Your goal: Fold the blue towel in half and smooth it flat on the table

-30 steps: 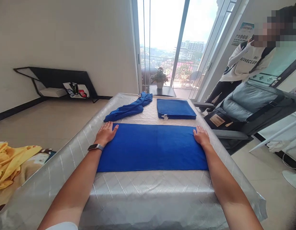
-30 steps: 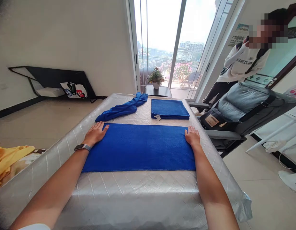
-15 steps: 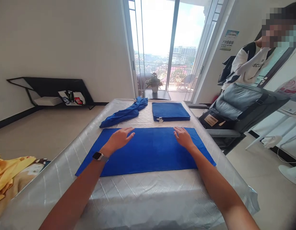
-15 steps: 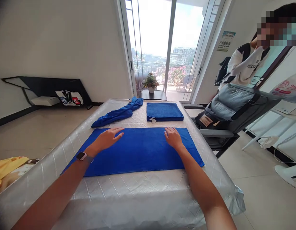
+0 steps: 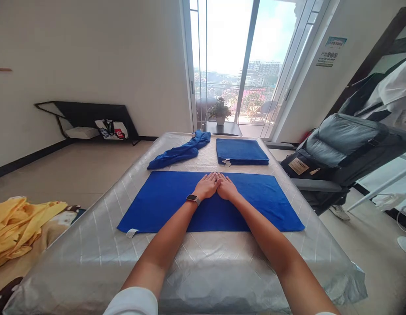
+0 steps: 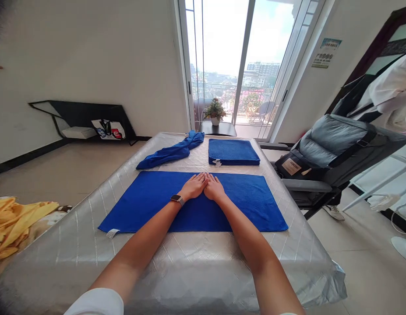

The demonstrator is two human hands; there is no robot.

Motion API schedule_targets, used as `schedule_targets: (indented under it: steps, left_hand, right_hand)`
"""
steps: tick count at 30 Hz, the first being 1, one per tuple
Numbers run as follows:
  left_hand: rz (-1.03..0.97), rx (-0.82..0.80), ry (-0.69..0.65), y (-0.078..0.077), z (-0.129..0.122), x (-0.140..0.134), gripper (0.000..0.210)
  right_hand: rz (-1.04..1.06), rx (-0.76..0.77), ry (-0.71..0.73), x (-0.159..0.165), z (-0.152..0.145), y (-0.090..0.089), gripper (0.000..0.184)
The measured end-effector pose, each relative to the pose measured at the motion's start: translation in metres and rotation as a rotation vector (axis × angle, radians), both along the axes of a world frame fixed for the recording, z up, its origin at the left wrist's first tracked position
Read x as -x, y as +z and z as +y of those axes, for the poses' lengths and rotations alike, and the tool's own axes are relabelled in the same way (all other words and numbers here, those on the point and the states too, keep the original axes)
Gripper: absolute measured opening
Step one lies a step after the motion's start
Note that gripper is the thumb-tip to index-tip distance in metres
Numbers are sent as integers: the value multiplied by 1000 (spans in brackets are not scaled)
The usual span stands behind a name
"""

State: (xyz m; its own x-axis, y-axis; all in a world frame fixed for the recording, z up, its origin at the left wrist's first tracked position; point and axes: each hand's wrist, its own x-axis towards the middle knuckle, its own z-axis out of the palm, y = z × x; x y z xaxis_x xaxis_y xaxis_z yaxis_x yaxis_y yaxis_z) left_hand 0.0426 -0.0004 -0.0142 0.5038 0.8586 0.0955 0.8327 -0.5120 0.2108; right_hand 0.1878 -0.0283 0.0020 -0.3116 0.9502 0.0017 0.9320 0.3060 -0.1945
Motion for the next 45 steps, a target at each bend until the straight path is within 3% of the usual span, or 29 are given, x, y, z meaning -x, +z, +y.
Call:
schedule_targets:
  steps: [8,12,16,22,25,27,34,39,42,45]
  left_hand:
    - [-26,32,62,-3,3,2,83]
    - [-13,29,134,-1,6,25,86]
    - [25,31,185,1,11,80,83]
    - [65,54,344,0,24,198,79]
    - [67,52,472,-2,28,241,75]
    - [74,57,514,-3,28,255,77]
    - [94,79,534,2,25,249,81]
    - [79,-109,529,14,16,239,78]
    - [21,-202,441,29,4,208,72]
    - [-40,-230,241,43,-16,150,72]
  right_hand:
    - [-2,22,-112,-1,2,-3,66]
    - [-25,56,-179,-26,8,-2,70]
    - [-64,65,-259,-93,9,-3,70]
    - [-71,24,-491,-215,1,-16,73]
    - [-73,31,-539,-240,2,-21,73]
    - [-82,41,-540,-243,4,-22,75]
    - [-81,60,-550,-233,2,-15,76]
    - [-81,-10,-576,-219,-12,-5,71]
    - [-82,-79,-500,-186,-22,4,69]
    - [-43,-117,-326,-127,-33,12,67]
